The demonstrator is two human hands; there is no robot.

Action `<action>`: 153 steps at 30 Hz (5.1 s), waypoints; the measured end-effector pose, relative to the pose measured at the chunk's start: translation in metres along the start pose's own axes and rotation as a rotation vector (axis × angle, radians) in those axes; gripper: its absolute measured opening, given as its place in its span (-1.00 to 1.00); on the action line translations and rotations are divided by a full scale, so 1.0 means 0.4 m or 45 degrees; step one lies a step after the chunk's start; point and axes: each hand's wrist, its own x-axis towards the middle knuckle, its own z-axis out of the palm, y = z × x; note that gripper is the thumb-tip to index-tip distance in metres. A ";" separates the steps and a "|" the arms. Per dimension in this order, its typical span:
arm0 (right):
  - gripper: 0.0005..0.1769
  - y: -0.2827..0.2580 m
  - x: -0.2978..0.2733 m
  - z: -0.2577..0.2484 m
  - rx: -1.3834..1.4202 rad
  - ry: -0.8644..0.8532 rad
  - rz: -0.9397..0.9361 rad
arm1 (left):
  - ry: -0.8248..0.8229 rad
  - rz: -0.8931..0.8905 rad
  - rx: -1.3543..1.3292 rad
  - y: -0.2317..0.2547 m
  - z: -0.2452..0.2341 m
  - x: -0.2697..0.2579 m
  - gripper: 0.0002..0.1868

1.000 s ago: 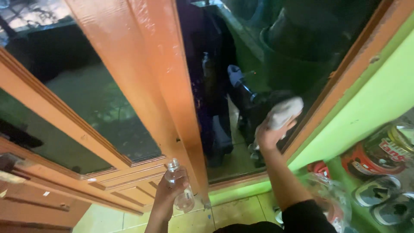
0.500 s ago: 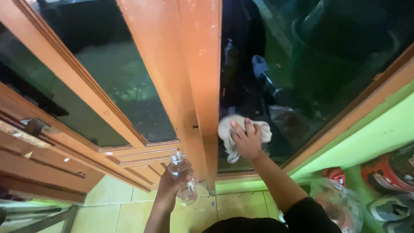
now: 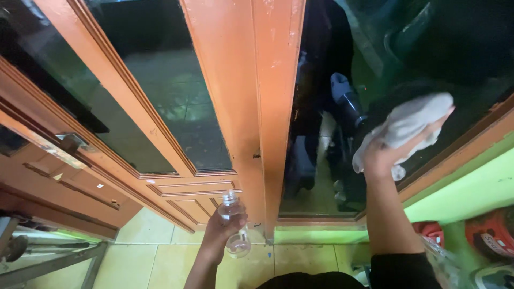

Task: Cleaning the glass panes of a wooden door using a cloth and a spray bottle.

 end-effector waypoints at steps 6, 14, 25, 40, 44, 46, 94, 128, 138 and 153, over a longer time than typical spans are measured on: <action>-0.03 -0.220 0.097 0.109 0.143 -0.020 -0.269 | -0.069 -0.011 -0.016 0.016 0.027 0.025 -0.57; -0.68 -0.149 -0.195 0.156 -0.246 -0.255 -0.952 | -0.104 -0.002 -0.051 0.011 0.031 0.034 -0.51; -0.61 0.210 -0.501 -0.019 -0.476 -0.847 -1.172 | -0.149 0.010 -0.051 -0.008 0.040 0.025 -0.50; -0.30 0.141 -0.177 0.067 0.049 0.057 0.216 | -0.043 -0.112 0.081 -0.086 0.016 0.042 -0.44; -0.50 -0.027 -0.297 0.079 -0.527 -0.728 -0.469 | -0.126 -0.120 0.074 -0.098 0.032 0.074 -0.41; -0.57 0.097 -0.379 0.063 -0.636 -0.895 -0.627 | -0.146 -0.119 0.057 -0.100 0.035 0.070 -0.40; -0.02 0.102 0.001 0.046 -0.207 0.263 -0.069 | -0.207 -0.185 0.058 -0.111 0.026 0.125 -0.39; -0.04 -0.027 -0.126 0.029 0.051 -0.038 -0.072 | -0.197 -0.095 0.021 -0.122 0.050 0.095 -0.44; -0.57 0.363 -0.594 -0.042 -0.432 -1.439 -0.913 | -0.107 -0.103 -0.006 -0.066 0.048 0.050 -0.44; 0.01 0.042 -0.185 0.084 -0.091 -0.291 -0.186 | -0.073 -0.152 0.093 -0.074 0.039 0.052 -0.42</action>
